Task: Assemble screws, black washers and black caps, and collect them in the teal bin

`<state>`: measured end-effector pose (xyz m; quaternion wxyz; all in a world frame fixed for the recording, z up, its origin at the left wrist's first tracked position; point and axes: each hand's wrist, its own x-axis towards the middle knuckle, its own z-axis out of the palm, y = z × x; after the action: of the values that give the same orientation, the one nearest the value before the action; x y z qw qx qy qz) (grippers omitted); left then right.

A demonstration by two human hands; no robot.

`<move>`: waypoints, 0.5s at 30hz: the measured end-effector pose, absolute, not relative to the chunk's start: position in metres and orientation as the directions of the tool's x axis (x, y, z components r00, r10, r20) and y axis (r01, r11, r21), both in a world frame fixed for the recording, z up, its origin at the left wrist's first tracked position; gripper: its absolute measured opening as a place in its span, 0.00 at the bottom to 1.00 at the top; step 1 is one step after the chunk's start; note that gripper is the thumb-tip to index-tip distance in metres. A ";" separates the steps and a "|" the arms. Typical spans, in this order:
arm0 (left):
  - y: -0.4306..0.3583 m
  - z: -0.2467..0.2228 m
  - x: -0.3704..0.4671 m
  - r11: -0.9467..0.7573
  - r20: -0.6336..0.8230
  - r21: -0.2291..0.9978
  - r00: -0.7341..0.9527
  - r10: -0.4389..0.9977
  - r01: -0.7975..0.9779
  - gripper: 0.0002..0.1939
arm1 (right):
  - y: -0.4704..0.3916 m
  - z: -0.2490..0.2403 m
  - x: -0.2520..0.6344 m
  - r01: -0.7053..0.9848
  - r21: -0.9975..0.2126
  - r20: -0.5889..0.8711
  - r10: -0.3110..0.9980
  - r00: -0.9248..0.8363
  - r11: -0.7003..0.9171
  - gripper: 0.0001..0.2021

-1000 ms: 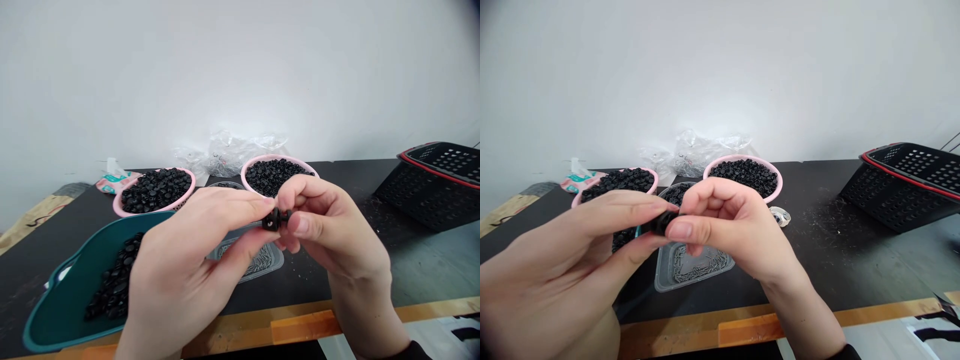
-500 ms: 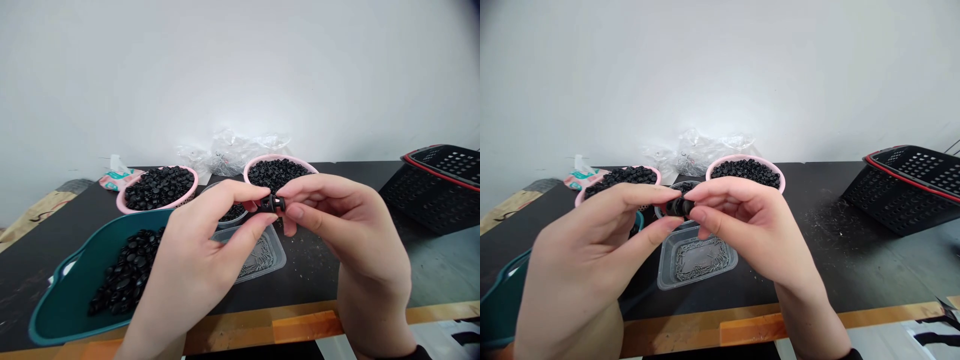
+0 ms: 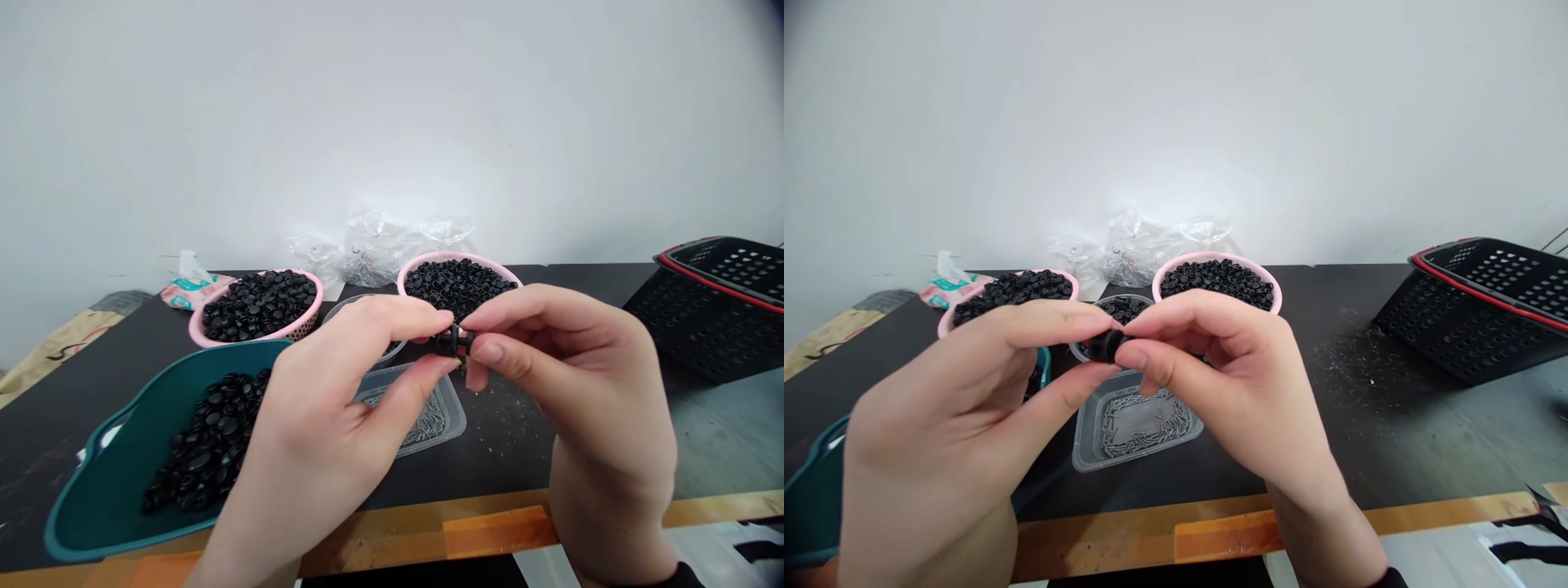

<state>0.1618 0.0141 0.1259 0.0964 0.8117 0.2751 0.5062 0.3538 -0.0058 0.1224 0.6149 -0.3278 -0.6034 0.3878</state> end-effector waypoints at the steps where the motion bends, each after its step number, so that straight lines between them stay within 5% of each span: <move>1: 0.014 0.126 0.162 -0.830 0.767 0.440 0.337 0.546 0.344 0.15 | -0.004 0.122 0.354 -0.100 -0.874 0.482 0.875 -0.040 0.476 0.09; 15: 0.011 0.129 0.161 -0.804 0.738 0.503 0.327 0.590 0.317 0.14 | -0.004 0.120 0.352 -0.231 -0.892 0.420 0.901 -0.108 0.388 0.06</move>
<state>0.1613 0.0113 0.1288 0.1348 0.8034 0.2822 0.5067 0.3524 -0.0038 0.1203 0.6014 -0.2906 -0.5764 0.4708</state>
